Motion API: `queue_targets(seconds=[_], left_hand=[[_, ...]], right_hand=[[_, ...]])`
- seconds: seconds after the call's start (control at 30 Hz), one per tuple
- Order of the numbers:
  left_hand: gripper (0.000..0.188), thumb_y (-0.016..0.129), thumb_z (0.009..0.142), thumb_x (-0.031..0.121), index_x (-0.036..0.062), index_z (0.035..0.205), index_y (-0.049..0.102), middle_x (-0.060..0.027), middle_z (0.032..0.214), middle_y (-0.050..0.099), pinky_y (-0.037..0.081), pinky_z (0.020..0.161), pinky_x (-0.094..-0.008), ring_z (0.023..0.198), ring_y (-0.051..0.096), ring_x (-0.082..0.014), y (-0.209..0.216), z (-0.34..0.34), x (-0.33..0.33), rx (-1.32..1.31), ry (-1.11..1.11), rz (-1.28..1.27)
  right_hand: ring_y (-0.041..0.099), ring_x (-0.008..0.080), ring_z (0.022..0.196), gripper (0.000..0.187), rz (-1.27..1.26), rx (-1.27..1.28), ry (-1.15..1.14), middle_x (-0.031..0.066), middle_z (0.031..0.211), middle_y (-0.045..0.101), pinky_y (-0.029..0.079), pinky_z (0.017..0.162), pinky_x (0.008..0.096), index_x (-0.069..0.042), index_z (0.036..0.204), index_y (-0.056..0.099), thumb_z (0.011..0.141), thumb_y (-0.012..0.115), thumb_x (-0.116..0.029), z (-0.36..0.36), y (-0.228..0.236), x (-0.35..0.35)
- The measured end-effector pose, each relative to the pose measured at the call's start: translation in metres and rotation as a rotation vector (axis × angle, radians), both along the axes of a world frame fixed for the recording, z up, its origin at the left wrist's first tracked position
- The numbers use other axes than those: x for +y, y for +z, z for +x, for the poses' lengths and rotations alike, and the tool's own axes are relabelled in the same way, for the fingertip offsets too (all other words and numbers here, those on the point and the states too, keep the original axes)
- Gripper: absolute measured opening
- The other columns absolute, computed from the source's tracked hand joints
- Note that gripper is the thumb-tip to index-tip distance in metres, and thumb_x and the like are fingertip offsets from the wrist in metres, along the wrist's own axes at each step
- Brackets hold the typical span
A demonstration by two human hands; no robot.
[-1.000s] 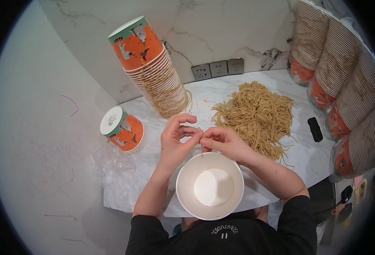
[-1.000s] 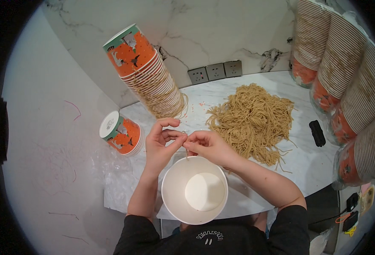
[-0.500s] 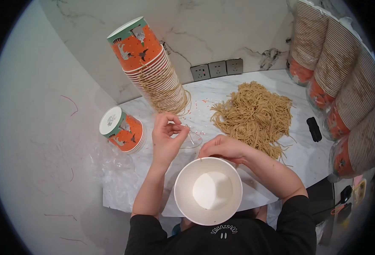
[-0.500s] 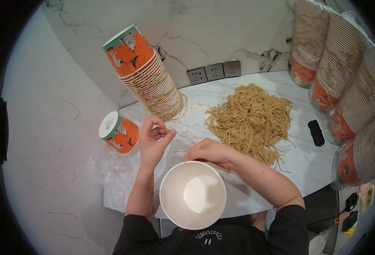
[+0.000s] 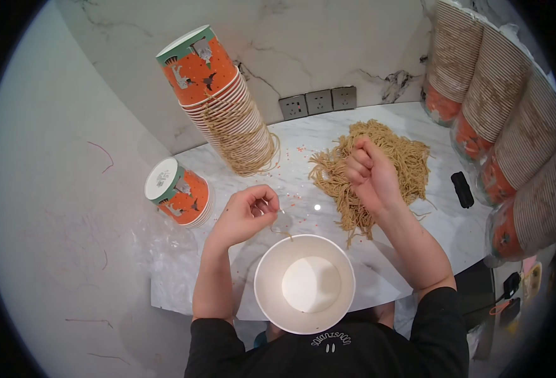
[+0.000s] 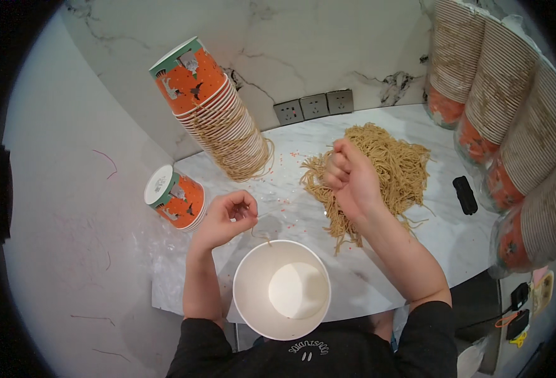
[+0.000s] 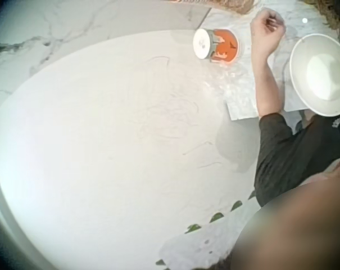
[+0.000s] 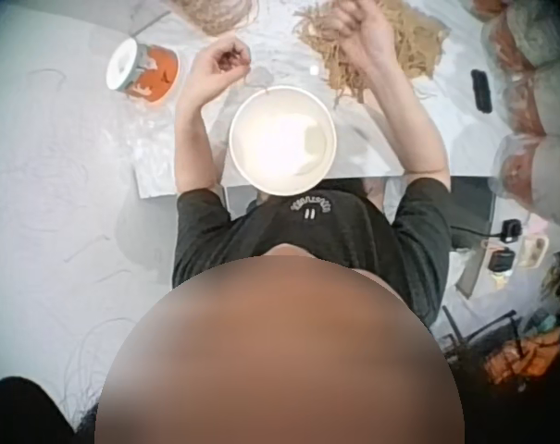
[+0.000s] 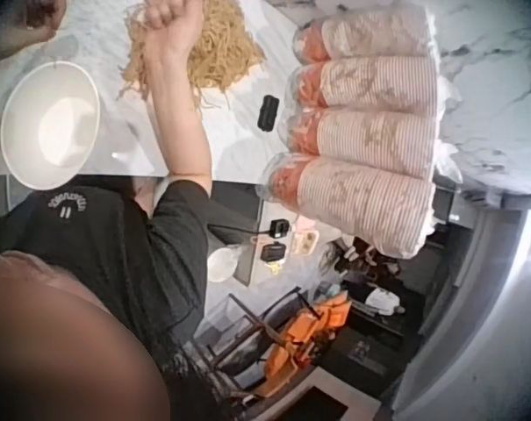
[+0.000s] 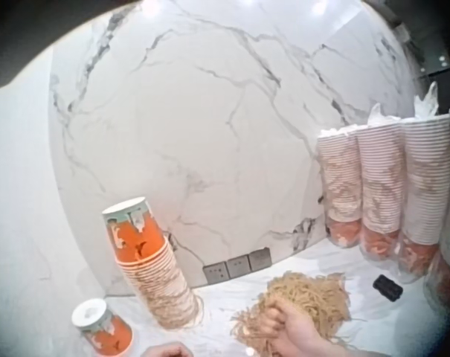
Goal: Untying and removing strings or ties from paper cups at a workstation.
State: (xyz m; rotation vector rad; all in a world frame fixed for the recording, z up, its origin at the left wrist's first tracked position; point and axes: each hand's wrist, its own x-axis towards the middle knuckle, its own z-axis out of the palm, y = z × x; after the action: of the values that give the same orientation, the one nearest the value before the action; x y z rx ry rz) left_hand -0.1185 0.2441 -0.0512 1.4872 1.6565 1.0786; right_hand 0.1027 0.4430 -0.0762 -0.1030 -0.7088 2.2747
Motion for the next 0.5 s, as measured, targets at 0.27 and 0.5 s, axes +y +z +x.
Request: queue_targets(seconds=[0.27,0.5], left_hand=[[0.037,0.075,0.085,0.004,0.0024,0.12,0.064,-0.0065,0.11,0.068,0.05,0.073,-0.0221,0.083,0.065,-0.0071,0.014,0.044,0.0,-0.064,0.024,0.187],[0.022,0.068,0.095,0.007,-0.0038,0.114,0.066,-0.0063,0.098,0.071,0.051,0.068,-0.0213,0.078,0.065,-0.0064,0.015,0.059,-0.01,-0.433,-0.023,-0.058]], right_hand=[[0.059,0.0165,0.069,0.023,0.98,-0.585,-0.152,0.005,0.077,0.063,0.047,0.064,0.0329,-0.001,0.097,0.061,0.104,0.054,-0.022,-0.006,0.012,-0.061],[0.063,0.0315,0.075,0.016,1.215,-0.651,-0.268,0.0164,0.085,0.065,0.049,0.069,0.0382,0.001,0.094,0.058,0.101,0.054,-0.013,0.007,0.04,-0.086]])
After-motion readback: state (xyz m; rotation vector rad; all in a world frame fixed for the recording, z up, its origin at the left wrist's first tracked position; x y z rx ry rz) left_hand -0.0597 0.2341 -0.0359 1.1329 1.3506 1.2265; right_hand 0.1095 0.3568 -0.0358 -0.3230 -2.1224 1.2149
